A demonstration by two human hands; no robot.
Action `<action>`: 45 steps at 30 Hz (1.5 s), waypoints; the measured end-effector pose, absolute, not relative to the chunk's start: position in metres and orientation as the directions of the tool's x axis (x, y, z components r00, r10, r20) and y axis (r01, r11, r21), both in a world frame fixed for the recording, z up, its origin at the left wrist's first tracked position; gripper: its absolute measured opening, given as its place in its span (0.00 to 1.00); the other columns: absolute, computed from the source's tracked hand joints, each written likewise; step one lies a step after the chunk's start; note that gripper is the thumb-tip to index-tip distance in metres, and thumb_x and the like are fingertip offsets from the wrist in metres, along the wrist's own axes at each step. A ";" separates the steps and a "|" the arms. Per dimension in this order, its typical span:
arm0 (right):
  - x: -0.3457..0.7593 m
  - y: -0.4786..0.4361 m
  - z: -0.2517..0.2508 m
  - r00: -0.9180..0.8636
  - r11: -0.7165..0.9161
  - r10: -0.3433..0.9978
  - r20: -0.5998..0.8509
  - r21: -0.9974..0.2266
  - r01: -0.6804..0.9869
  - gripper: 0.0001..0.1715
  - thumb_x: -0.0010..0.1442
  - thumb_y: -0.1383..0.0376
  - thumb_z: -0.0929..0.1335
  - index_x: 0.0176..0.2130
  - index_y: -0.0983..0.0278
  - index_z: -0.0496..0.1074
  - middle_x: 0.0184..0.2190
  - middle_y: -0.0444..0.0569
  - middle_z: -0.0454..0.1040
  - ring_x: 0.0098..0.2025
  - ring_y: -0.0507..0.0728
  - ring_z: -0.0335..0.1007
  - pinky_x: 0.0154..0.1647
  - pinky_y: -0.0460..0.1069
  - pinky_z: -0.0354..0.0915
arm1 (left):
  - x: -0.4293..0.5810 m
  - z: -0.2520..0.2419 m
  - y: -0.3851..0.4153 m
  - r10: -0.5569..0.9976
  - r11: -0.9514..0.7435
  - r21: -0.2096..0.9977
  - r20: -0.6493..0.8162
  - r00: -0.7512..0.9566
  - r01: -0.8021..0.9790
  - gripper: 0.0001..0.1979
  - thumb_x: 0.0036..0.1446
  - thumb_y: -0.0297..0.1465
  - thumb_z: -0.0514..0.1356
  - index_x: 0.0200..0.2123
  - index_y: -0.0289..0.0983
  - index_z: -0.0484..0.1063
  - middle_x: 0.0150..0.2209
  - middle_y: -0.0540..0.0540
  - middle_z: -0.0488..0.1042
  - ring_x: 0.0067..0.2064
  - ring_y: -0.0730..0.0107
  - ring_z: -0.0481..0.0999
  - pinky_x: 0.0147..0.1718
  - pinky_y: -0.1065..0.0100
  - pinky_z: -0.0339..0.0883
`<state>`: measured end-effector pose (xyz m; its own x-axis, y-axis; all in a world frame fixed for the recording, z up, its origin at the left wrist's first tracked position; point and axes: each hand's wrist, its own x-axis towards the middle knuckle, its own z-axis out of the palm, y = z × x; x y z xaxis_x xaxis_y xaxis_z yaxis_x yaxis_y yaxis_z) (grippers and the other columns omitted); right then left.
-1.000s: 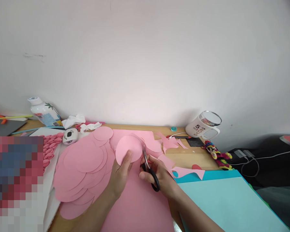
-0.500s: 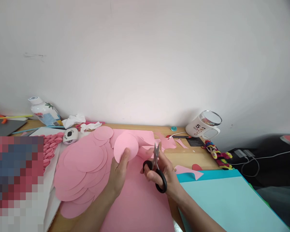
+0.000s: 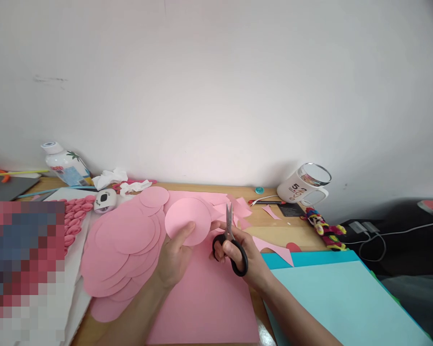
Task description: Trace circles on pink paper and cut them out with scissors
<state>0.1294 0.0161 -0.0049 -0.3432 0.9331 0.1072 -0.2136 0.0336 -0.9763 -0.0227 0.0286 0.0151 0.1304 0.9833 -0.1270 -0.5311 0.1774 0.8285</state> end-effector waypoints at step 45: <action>0.135 0.021 0.010 -0.450 -0.089 0.892 -0.044 -0.993 -0.078 0.26 0.44 0.47 0.72 0.30 0.64 0.65 0.23 0.40 0.54 0.26 0.49 0.47 0.26 0.45 0.50 | -0.020 -0.008 0.023 0.984 0.149 0.950 -0.116 0.134 -0.273 0.20 0.50 0.35 0.62 0.47 0.38 0.70 0.46 0.43 0.74 0.51 0.55 0.69 0.47 0.62 0.65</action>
